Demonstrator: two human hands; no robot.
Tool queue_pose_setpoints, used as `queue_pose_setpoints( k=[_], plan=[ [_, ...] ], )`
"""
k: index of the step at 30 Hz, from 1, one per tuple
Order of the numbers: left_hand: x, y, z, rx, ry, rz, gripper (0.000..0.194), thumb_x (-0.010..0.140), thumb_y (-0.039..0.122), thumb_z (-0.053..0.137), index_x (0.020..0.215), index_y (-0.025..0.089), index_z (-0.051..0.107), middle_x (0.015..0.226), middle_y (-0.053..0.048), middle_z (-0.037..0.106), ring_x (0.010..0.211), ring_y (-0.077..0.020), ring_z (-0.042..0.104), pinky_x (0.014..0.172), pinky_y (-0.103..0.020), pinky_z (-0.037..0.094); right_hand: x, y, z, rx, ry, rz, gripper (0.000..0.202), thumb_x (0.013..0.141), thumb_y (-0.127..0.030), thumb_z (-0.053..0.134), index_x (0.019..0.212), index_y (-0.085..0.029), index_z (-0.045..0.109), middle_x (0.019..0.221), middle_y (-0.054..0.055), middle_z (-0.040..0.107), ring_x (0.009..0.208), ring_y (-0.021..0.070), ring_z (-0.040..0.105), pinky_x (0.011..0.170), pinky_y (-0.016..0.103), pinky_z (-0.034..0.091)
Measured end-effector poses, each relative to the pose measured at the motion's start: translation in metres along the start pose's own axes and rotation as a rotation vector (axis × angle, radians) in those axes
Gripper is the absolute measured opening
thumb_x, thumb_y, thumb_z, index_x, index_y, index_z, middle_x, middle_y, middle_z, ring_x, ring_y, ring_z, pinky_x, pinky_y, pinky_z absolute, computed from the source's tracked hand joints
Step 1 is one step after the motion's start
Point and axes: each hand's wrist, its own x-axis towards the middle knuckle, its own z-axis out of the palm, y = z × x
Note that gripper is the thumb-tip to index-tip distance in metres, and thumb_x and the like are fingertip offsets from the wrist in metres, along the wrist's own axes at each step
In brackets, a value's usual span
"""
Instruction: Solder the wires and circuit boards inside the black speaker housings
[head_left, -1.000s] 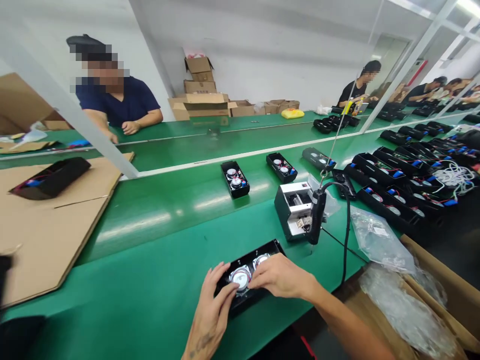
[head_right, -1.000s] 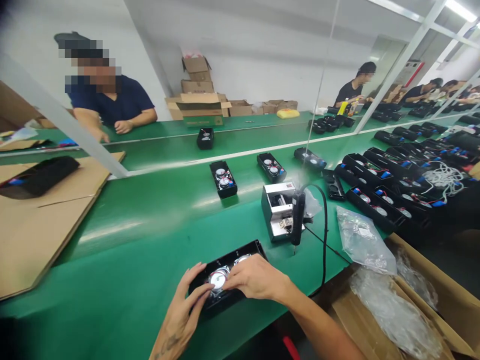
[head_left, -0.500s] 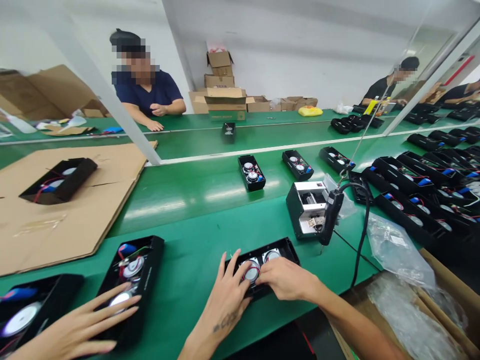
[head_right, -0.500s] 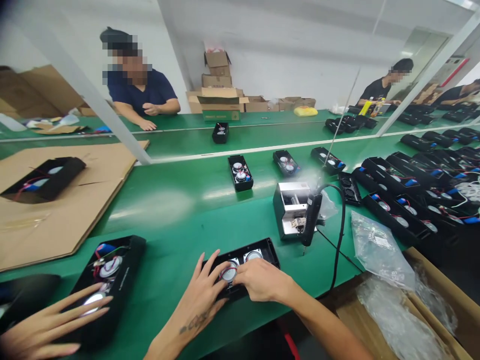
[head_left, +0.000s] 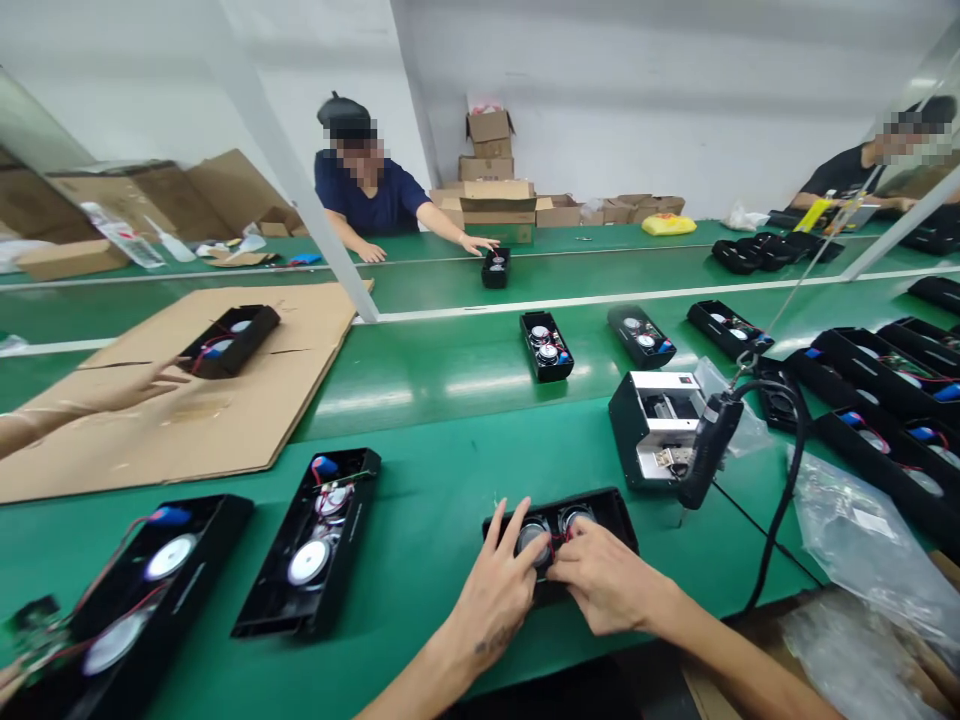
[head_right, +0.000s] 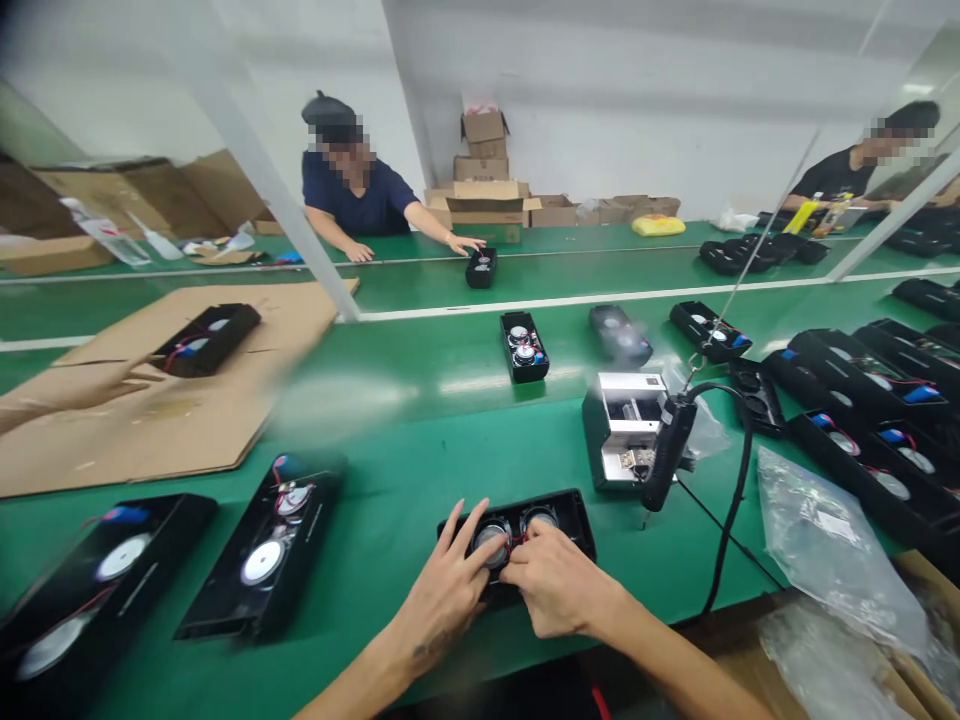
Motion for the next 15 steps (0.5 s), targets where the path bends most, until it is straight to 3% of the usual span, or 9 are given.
queue_pose_setpoints(
  k=[5, 8, 10, 13, 15],
  plan=[
    [0.004, -0.006, -0.002, -0.129, -0.026, -0.056, 0.038, 0.083, 0.030, 0.086, 0.119, 0.023, 0.078, 0.142, -0.008, 0.070, 0.162, -0.0460, 0.030, 0.134, -0.072, 0.022, 0.002, -0.009, 0.005, -0.047, 0.023, 0.061, 0.028, 0.088, -0.009, 0.057, 0.112, -0.016, 0.070, 0.107, 0.013, 0.079, 0.087, 0.0252, 0.069, 0.097, 0.044, 0.042],
    [0.018, -0.022, -0.016, -0.339, -0.106, -0.147, 0.032, 0.081, 0.024, 0.086, 0.112, 0.032, 0.082, 0.140, -0.003, 0.072, 0.160, -0.0426, 0.035, 0.133, -0.074, 0.019, 0.010, -0.007, -0.003, -0.020, 0.014, 0.129, 0.035, 0.090, -0.007, 0.056, 0.121, -0.016, 0.069, 0.110, 0.014, 0.079, 0.097, 0.0273, 0.071, 0.098, 0.043, 0.044],
    [0.032, -0.039, -0.027, -0.487, -0.189, -0.222, 0.020, 0.078, 0.026, 0.089, 0.097, 0.032, 0.084, 0.137, -0.001, 0.074, 0.158, -0.0414, 0.039, 0.132, -0.070, 0.019, 0.023, 0.001, -0.018, 0.033, -0.034, 0.208, 0.036, 0.088, -0.010, 0.061, 0.122, -0.018, 0.071, 0.101, 0.012, 0.080, 0.095, 0.0282, 0.073, 0.088, 0.038, 0.046],
    [0.055, -0.065, -0.038, -0.591, -0.275, -0.283, 0.019, 0.071, 0.038, 0.094, 0.073, 0.027, 0.080, 0.132, -0.001, 0.075, 0.145, -0.0371, 0.056, 0.123, -0.052, 0.042, 0.050, 0.018, -0.050, 0.141, -0.123, 0.294, 0.037, 0.078, -0.013, 0.070, 0.113, -0.020, 0.077, 0.092, 0.008, 0.081, 0.085, 0.0267, 0.074, 0.068, 0.030, 0.044],
    [0.066, -0.078, -0.043, -0.619, -0.315, -0.300, 0.030, 0.066, 0.046, 0.095, 0.065, 0.024, 0.075, 0.129, -0.001, 0.076, 0.121, -0.0292, 0.070, 0.098, -0.036, 0.056, 0.066, 0.028, -0.068, 0.220, -0.171, 0.286, 0.035, 0.072, -0.011, 0.073, 0.105, -0.019, 0.079, 0.093, 0.005, 0.082, 0.084, 0.0242, 0.074, 0.064, 0.028, 0.043]
  ],
)
